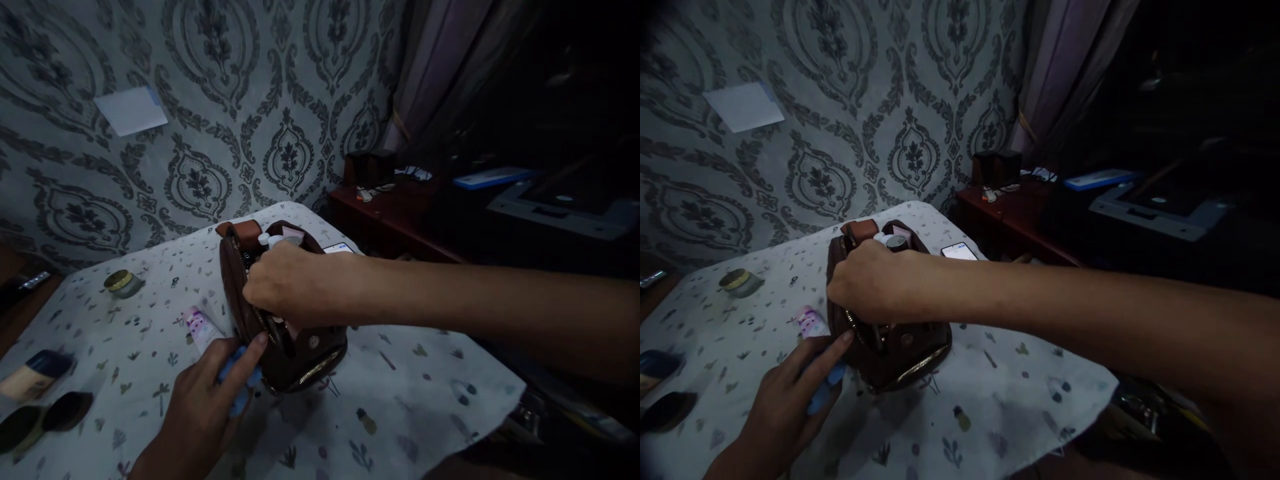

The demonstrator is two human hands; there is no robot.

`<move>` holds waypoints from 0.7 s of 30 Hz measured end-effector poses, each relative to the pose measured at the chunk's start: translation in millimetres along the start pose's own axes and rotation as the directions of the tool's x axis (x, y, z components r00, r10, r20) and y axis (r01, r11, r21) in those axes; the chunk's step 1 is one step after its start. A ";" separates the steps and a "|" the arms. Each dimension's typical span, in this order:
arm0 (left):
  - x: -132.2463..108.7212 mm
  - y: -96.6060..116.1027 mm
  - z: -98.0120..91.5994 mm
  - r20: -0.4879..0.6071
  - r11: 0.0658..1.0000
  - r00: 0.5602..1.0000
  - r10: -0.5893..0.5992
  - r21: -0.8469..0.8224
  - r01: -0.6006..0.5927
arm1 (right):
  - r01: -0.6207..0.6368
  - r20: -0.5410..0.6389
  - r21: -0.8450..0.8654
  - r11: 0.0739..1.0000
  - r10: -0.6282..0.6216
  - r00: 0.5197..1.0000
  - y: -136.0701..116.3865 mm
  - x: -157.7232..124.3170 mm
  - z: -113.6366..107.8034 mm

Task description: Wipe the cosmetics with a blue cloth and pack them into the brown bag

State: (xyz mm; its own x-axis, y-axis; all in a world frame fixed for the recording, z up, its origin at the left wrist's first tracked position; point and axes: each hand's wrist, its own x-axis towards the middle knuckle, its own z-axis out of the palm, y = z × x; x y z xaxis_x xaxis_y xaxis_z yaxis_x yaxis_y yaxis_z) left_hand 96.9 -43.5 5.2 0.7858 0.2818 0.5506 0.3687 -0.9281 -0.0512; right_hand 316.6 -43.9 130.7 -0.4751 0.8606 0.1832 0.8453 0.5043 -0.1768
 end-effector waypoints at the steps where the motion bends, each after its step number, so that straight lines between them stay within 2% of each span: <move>1: -0.4 -0.1 0.4 0.004 1.000 1.000 -0.004 -0.002 0.004 | -0.004 0.018 0.002 1.000 0.004 1.000 0.0 3.8 1.3; 3: -0.6 -0.3 1.0 0.003 1.000 1.000 -0.008 -0.010 0.008 | 0.015 0.117 -0.033 0.999 -0.011 0.993 -0.2 8.7 0.8; 6: 0.3 -0.4 1.2 -0.007 1.000 1.000 -0.014 -0.024 0.014 | 0.010 0.198 -0.036 0.999 -0.003 0.980 0.7 8.6 -5.1; 12: 0.9 -1.3 1.5 0.007 1.000 1.000 -0.003 -0.027 0.003 | 0.073 0.257 -0.051 0.996 -0.058 0.965 10.9 -2.4 -16.7; 14: 0.7 -1.5 1.6 0.005 1.000 1.000 -0.009 -0.024 0.009 | 0.064 0.231 -0.005 0.998 -0.061 0.971 14.9 -3.3 -16.4; 16: 0.6 -2.1 1.5 0.002 1.000 1.000 0.001 -0.017 -0.001 | 0.031 0.152 0.057 0.998 -0.040 0.988 18.6 -2.2 -12.9; 18: 0.5 -2.9 1.7 0.001 1.000 1.000 0.018 -0.008 -0.018 | -0.015 0.045 0.118 0.993 0.009 0.999 21.7 0.0 -7.3; 21: 0.4 -4.5 2.7 -0.007 1.000 1.000 0.020 -0.008 -0.020 | -0.096 -0.076 0.188 0.977 0.112 0.991 26.0 4.0 2.8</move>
State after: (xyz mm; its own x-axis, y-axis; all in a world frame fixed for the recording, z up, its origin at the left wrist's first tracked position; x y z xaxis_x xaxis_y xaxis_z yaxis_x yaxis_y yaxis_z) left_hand 96.9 -38.6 3.4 0.7893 0.2612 0.5557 0.3486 -0.9356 -0.0553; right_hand 335.9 -27.1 124.1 -0.3574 0.9037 0.2356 0.8257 0.4236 -0.3725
